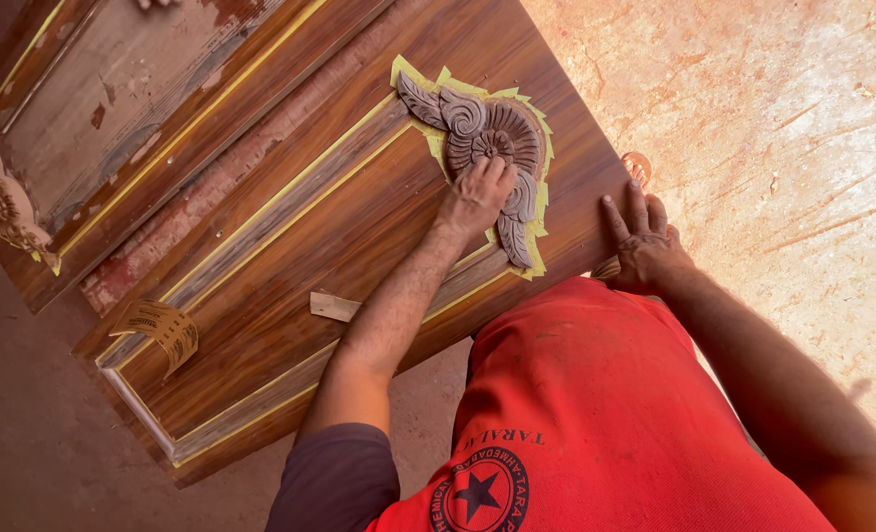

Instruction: The person sands a carved floral design on a wooden cabinet door using a sanding block. They repeatedly rub the sanding block over the raised relief pattern to smooth the surface.

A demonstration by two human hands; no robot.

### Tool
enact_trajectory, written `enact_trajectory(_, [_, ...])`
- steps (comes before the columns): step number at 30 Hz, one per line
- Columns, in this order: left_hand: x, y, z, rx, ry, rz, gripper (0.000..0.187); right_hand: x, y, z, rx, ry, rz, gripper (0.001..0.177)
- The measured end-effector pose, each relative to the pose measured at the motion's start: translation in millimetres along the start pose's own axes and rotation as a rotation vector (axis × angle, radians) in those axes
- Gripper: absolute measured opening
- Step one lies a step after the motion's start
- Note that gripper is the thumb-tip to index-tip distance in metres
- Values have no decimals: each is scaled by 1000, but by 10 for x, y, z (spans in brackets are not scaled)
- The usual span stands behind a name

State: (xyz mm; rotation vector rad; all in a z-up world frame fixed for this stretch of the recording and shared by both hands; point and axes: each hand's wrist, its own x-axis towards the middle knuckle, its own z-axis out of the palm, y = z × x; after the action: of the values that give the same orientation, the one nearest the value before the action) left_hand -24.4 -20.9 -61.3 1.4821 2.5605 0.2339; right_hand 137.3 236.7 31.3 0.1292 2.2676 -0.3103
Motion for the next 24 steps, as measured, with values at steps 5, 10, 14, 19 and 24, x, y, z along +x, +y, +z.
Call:
enact_trajectory(5, [-172,350,61,-239,210,-508,37,9,-36,1,-45,-53,28,144])
enact_trajectory(10, [-267,704,-190,-573,67,-825,47,26,-60,28,-78,-65,30,146])
enact_trajectory(14, [-594,571,-439,-1110,216,-938,28,40,-64,105,-102,-54,24,147])
enact_trajectory(19, [-654,444,-281,-692,535,-934,31,102,-53,86,-106,-58,31,149])
enact_trajectory(24, [-233,510,133,-319,426,-644,29,64,-69,57,-123,-66,32,150])
